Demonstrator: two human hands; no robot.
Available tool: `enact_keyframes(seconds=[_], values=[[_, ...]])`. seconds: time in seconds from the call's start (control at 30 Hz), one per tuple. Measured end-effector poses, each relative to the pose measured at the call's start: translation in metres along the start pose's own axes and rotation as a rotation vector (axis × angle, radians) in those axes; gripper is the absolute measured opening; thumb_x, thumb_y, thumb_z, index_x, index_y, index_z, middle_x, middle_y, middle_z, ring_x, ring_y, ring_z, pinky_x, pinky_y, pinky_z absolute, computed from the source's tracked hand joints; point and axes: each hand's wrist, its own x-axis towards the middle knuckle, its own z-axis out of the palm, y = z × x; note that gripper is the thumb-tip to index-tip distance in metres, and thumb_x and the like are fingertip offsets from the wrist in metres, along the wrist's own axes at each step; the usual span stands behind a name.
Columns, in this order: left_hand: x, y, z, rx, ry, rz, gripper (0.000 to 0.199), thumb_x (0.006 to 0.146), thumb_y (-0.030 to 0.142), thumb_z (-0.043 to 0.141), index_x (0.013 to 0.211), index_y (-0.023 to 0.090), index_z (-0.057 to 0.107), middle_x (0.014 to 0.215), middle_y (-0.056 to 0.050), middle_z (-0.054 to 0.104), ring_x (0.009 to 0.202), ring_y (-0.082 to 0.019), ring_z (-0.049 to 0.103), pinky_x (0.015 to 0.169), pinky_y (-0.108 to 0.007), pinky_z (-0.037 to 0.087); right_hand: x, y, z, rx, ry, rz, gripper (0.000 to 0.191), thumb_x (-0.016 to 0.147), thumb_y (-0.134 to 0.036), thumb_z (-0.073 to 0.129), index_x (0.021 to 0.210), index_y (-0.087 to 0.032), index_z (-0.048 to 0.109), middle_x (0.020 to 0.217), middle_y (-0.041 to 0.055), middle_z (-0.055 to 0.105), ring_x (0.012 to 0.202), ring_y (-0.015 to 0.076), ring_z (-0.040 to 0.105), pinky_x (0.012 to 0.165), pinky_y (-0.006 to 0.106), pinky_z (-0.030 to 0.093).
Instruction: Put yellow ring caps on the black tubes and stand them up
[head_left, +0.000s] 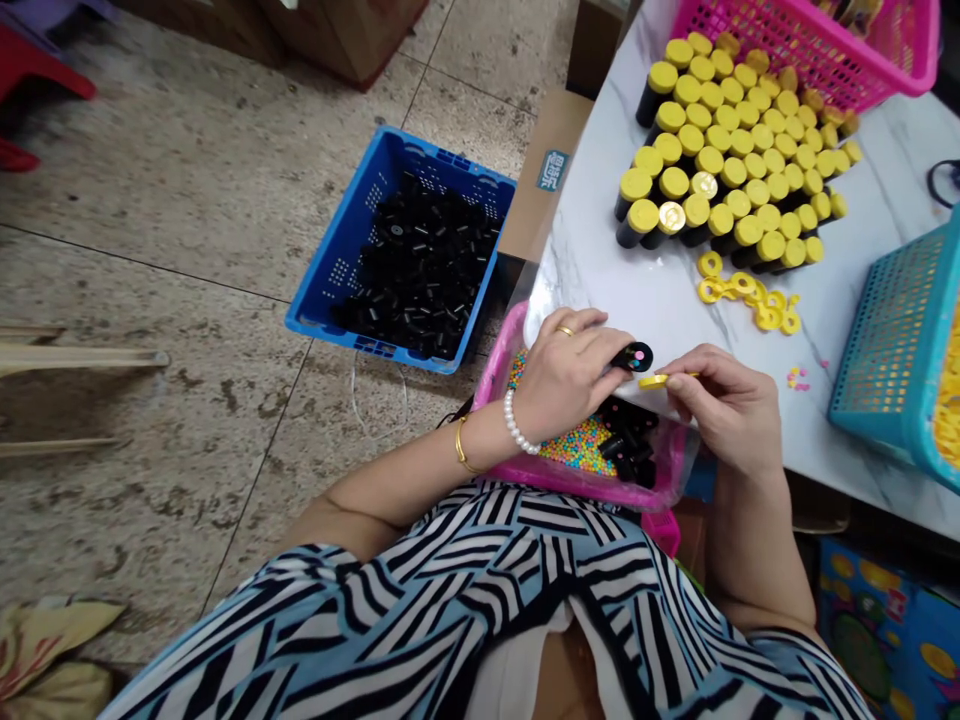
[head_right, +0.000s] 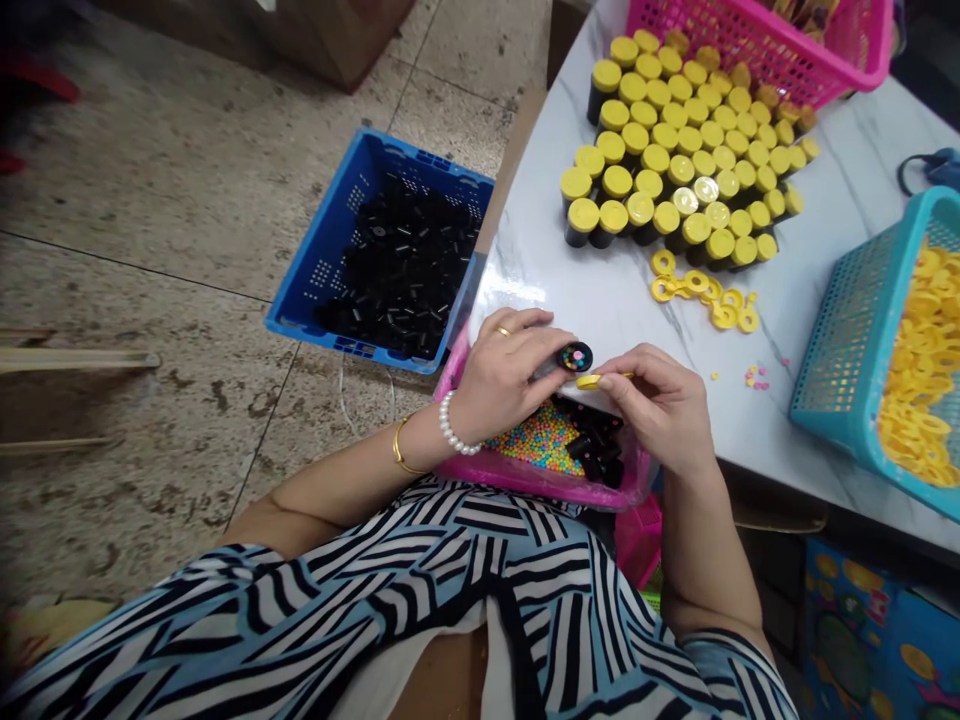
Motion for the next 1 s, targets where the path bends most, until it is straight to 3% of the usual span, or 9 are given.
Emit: enact_keyframes(seconds=[0.07, 0.13, 0.33, 0.53, 0.7, 0.87, 1.0], values=[[0.0, 0.0, 0.0, -0.008, -0.001, -0.003, 0.025, 0.097, 0.031, 0.068, 0.12, 0.02, 0.067, 0.114, -0.006, 0.078, 0.125, -0.028, 0.062, 0.109, -0.046, 0.041, 0.002, -0.003, 0.005, 0.119, -0.034, 0.112, 0.015, 0.092, -0.035, 0.076, 0.094, -0.021, 0.079, 0.063, -0.0011, 0.065, 0.047, 0.0097, 0.055, 0.043, 0.023, 0.043], [0.0, -0.001, 0.001, -0.011, -0.009, -0.005, 0.027, 0.096, 0.031, 0.068, 0.121, 0.02, 0.067, 0.115, -0.006, 0.077, 0.125, -0.028, 0.062, 0.11, -0.047, 0.041, 0.006, -0.004, 0.013, 0.155, 0.017, 0.157, 0.019, 0.091, -0.038, 0.076, 0.096, -0.02, 0.078, 0.057, -0.0024, 0.064, 0.042, 0.0103, 0.053, 0.041, 0.023, 0.044], [0.001, 0.0, 0.0, 0.001, -0.013, -0.016, 0.028, 0.097, 0.031, 0.067, 0.123, 0.021, 0.068, 0.122, -0.007, 0.074, 0.123, -0.027, 0.06, 0.111, -0.047, 0.039, 0.016, -0.003, 0.037, -0.081, 0.322, -0.049, 0.02, 0.084, -0.038, 0.083, 0.088, -0.02, 0.076, 0.067, -0.0007, 0.07, 0.053, 0.0121, 0.062, 0.05, 0.025, 0.051], [0.003, 0.004, -0.003, 0.066, -0.043, -0.061, 0.025, 0.097, 0.033, 0.066, 0.119, 0.022, 0.07, 0.107, -0.006, 0.072, 0.105, -0.026, 0.06, 0.095, -0.043, 0.042, 0.016, -0.004, 0.042, -0.033, 0.328, -0.06, 0.022, 0.085, -0.038, 0.083, 0.084, -0.019, 0.07, 0.068, -0.0011, 0.07, 0.053, 0.0123, 0.063, 0.051, 0.026, 0.051], [0.007, 0.009, -0.012, 0.076, -0.142, -0.048, 0.024, 0.098, 0.033, 0.065, 0.115, 0.017, 0.07, 0.092, -0.006, 0.071, 0.089, -0.023, 0.063, 0.08, -0.037, 0.046, 0.014, -0.004, 0.046, -0.072, 0.369, -0.097, 0.022, 0.087, -0.038, 0.081, 0.085, -0.02, 0.068, 0.073, -0.0004, 0.069, 0.059, 0.0128, 0.065, 0.056, 0.027, 0.054], [0.016, 0.019, -0.019, -0.232, -0.182, -0.218, 0.029, 0.101, 0.041, 0.062, 0.107, 0.014, 0.07, 0.08, -0.005, 0.072, 0.07, -0.016, 0.065, 0.063, -0.028, 0.046, 0.011, -0.002, 0.047, -0.177, 0.381, -0.156, 0.02, 0.091, -0.038, 0.077, 0.087, -0.021, 0.067, 0.077, 0.0001, 0.068, 0.065, 0.0125, 0.064, 0.06, 0.027, 0.053], [0.026, 0.021, -0.011, -0.463, -0.122, -0.398, 0.02, 0.102, 0.031, 0.058, 0.092, 0.016, 0.069, 0.065, 0.0, 0.066, 0.06, -0.012, 0.061, 0.057, -0.024, 0.043, 0.012, 0.001, 0.046, -0.183, 0.323, -0.098, 0.022, 0.094, -0.041, 0.072, 0.087, -0.023, 0.061, 0.076, -0.0009, 0.064, 0.063, 0.0116, 0.061, 0.057, 0.026, 0.051]])
